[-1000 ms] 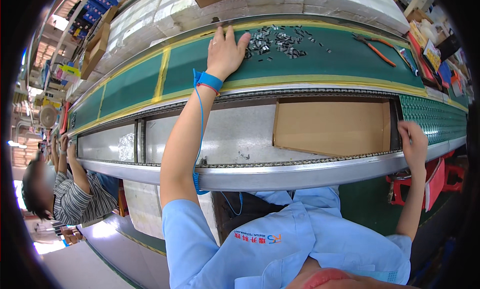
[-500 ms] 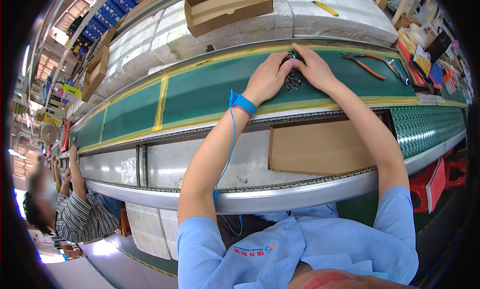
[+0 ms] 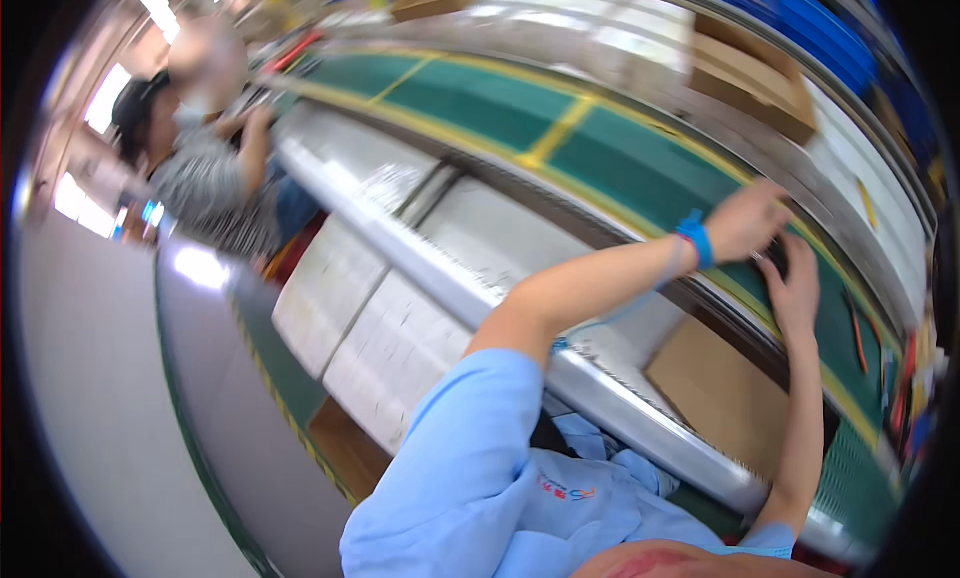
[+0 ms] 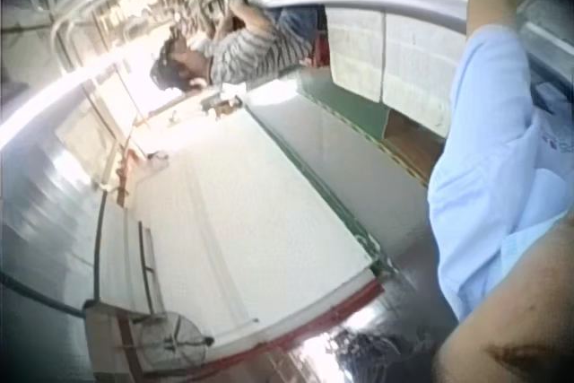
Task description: Manually inserting or arranging electronic components onto printed circuit boards on an assembly line.
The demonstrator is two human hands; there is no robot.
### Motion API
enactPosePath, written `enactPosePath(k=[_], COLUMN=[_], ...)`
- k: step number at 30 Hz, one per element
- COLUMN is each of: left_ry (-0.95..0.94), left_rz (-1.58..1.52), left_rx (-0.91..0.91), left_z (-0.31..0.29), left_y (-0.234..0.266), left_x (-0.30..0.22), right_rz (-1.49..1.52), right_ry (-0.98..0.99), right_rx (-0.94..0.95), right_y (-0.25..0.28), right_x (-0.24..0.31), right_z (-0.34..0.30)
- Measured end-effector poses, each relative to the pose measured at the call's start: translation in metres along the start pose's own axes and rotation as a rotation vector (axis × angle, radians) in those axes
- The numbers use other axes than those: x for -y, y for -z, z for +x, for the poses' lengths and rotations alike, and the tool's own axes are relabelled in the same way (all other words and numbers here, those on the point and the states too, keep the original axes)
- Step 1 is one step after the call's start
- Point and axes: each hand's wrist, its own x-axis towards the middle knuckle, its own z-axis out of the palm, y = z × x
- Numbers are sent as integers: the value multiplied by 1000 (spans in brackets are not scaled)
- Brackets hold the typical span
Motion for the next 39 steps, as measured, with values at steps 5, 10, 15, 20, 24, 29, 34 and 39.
enactPosePath(k=[5, 10, 15, 20, 24, 29, 34, 39], left_ry=[-152, -284, -136, -94, -125, -189, -124, 236], left_rz=[73, 143, 192, 180, 246, 317, 230, -183], left_rx=[81, 96, 121, 115, 141, 177, 159, 69], left_z=[-32, -72, -76, -78, -81, -83, -80, -64], left_y=[43, 48, 38, 40, 37, 39, 39, 46], left_x=[-45, -39, -31, -29, -27, -31, -30, -33], right_rz=[2, 72, 56, 80, 126, 207, 192, 198], right_ry=[49, 102, 138, 215, 205, 175, 179, 170], right_rx=[31, 10, 19, 54, 30, 5, -81, -111], right_y=[-4, -5, -6, -8, -6, -2, -5, -5], right_x=[-2, -10, -16, -16, -13, -3, -5, -7], right_z=[3, 3, 8, 10, 5, 4, 3, 2])
